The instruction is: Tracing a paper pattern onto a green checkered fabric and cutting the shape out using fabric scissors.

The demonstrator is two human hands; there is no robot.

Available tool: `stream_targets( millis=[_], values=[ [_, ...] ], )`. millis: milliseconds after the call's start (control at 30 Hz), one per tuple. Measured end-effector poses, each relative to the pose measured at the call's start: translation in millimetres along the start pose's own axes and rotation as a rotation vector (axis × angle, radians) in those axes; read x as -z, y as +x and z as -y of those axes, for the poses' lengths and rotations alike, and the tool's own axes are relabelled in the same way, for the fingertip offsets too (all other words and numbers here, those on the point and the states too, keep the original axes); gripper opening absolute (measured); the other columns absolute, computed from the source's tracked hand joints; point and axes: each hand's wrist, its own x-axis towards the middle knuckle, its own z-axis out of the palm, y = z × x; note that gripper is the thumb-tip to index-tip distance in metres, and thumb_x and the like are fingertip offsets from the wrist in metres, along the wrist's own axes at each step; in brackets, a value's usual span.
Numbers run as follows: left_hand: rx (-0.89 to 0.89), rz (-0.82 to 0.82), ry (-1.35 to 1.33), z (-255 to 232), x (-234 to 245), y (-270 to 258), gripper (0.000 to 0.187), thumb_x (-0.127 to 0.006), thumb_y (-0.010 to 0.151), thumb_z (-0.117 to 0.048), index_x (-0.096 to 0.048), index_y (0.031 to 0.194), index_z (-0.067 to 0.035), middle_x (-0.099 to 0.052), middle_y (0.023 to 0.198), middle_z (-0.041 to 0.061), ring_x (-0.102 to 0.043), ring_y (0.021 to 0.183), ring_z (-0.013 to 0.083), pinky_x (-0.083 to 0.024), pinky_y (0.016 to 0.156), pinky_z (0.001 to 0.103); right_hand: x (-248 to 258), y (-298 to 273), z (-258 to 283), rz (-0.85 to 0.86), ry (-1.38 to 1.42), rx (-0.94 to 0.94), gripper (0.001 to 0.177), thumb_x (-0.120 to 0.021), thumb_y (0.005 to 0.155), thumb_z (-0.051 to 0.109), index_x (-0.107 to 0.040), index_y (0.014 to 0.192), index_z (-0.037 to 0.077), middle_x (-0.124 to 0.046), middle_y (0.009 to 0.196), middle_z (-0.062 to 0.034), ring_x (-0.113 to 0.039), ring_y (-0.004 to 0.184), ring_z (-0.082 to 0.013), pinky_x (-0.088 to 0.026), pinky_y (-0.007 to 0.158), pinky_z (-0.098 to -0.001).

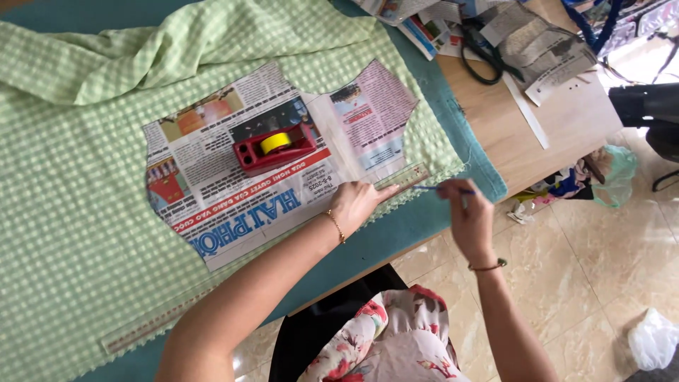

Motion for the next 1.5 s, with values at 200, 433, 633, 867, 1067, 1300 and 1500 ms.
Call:
stream_targets(
  millis=[200,433,633,867,1067,1300,1500],
  values=[
    [-0.023,-0.003,0.02,5.4,3.8,-1.5,0.086,-0.054,0.091,0.003,-0.029,0.161,-0.042,-0.065,0.075,0.001,-0.07,0.069,0.0131,-0.06,0.057,0.029,-4.0,-1.7,4.6,-0.059,-0.277,0.197,0.005,-0.064,0.1,0.005,-0.068,0.103,0.003,-0.074,0.098,-0.0111,-0.071,0.093,-0.0272,-0.053,0.082,-0.0393],
    [-0.021,0.01,-0.052,6.1,7.1,-1.5,0.081,-0.053,0.094,0.0,-0.032,0.159,-0.044,-0.066,0.074,0.003,-0.071,0.069,0.0159,-0.06,0.059,0.032,-60.4,-52.2,66.6,0.267,-0.272,0.564,0.024,-0.071,0.077,0.009,-0.068,0.101,0.009,-0.069,0.102,-0.0088,-0.063,0.098,-0.0286,-0.05,0.092,-0.0461],
    [-0.013,0.04,-0.015,6.2,2.5,-1.7,0.08,-0.051,0.096,0.001,-0.029,0.16,-0.044,-0.065,0.074,0.005,-0.071,0.066,0.0154,-0.061,0.057,0.032,-48.2,-37.0,3.6,0.232,-0.118,0.374,0.02,-0.066,0.087,0.001,-0.071,0.105,0.008,-0.072,0.103,-0.0082,-0.065,0.1,-0.0264,-0.051,0.092,-0.0427],
    [-0.017,-0.017,0.019,2.8,2.8,-2.3,0.085,-0.053,0.091,0.001,-0.03,0.159,-0.043,-0.065,0.075,0.003,-0.071,0.069,0.0149,-0.06,0.057,0.031,15.1,14.7,-10.9,-0.129,-0.093,0.035,0.012,-0.055,0.109,0.004,-0.067,0.107,0.0,-0.075,0.096,-0.0118,-0.074,0.087,-0.0244,-0.056,0.077,-0.0333],
    [0.067,-0.055,-0.001,-10.2,13.5,-30.1,0.079,-0.054,0.095,0.001,-0.034,0.159,-0.04,-0.067,0.074,0.002,-0.068,0.067,0.0144,-0.055,0.058,0.031,11.5,-1.9,10.4,-0.177,-0.208,0.144,0.015,-0.055,0.11,0.007,-0.068,0.111,0.001,-0.074,0.104,-0.0134,-0.07,0.097,-0.027,-0.052,0.086,-0.0374],
    [0.242,-0.376,-0.027,-20.2,44.8,-94.5,0.05,-0.057,0.09,-0.013,-0.055,0.14,-0.016,-0.068,0.113,0.01,-0.066,0.095,0.0212,-0.052,0.08,0.036,-1.9,-6.7,13.6,-0.148,-0.181,0.182,0.018,-0.052,0.111,0.006,-0.069,0.114,0.0,-0.067,0.111,-0.0159,-0.065,0.103,-0.0318,-0.05,0.089,-0.0388],
    [0.275,-0.492,-0.117,-26.2,27.3,-95.3,0.049,-0.063,0.085,-0.012,-0.058,0.133,-0.009,-0.065,0.117,0.009,-0.063,0.105,0.024,-0.05,0.086,0.041,-7.9,8.9,18.9,-0.231,-0.132,0.179,0.019,-0.047,0.115,0.004,-0.065,0.112,-0.002,-0.066,0.114,-0.0145,-0.066,0.103,-0.0302,-0.051,0.093,-0.0396]
  ],
)
